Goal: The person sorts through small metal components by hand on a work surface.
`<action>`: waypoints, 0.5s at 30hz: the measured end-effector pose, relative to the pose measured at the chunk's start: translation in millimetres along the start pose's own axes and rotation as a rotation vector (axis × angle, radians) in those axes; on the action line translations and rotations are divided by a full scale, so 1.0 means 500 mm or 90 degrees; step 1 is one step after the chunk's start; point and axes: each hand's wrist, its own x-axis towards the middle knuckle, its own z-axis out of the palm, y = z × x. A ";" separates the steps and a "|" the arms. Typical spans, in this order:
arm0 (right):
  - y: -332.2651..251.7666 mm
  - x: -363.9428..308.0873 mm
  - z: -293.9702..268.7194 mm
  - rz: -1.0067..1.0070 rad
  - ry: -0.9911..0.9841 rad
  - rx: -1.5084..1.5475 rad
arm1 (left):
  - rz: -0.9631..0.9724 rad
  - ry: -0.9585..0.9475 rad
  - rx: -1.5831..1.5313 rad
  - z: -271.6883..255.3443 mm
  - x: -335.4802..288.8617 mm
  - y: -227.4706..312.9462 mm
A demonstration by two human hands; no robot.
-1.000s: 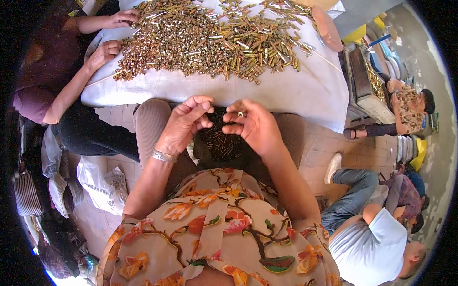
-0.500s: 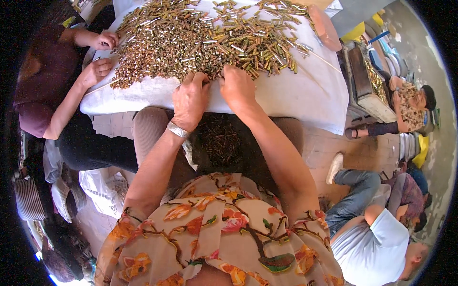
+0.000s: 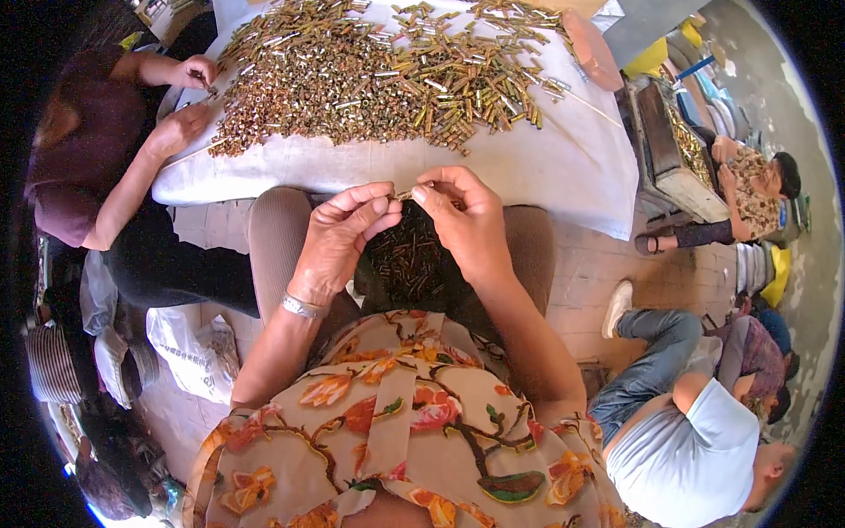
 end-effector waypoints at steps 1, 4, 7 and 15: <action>0.000 -0.009 0.005 -0.049 0.023 -0.038 | 0.000 0.000 0.000 0.003 -0.008 0.000; 0.011 -0.028 0.012 -0.129 0.056 -0.122 | 0.017 -0.007 0.017 0.011 -0.022 -0.001; 0.019 -0.036 0.016 -0.203 0.076 -0.183 | 0.021 -0.007 0.031 0.014 -0.026 -0.002; 0.024 -0.053 0.018 -0.281 0.080 -0.228 | -0.023 -0.026 -0.051 0.020 -0.041 0.000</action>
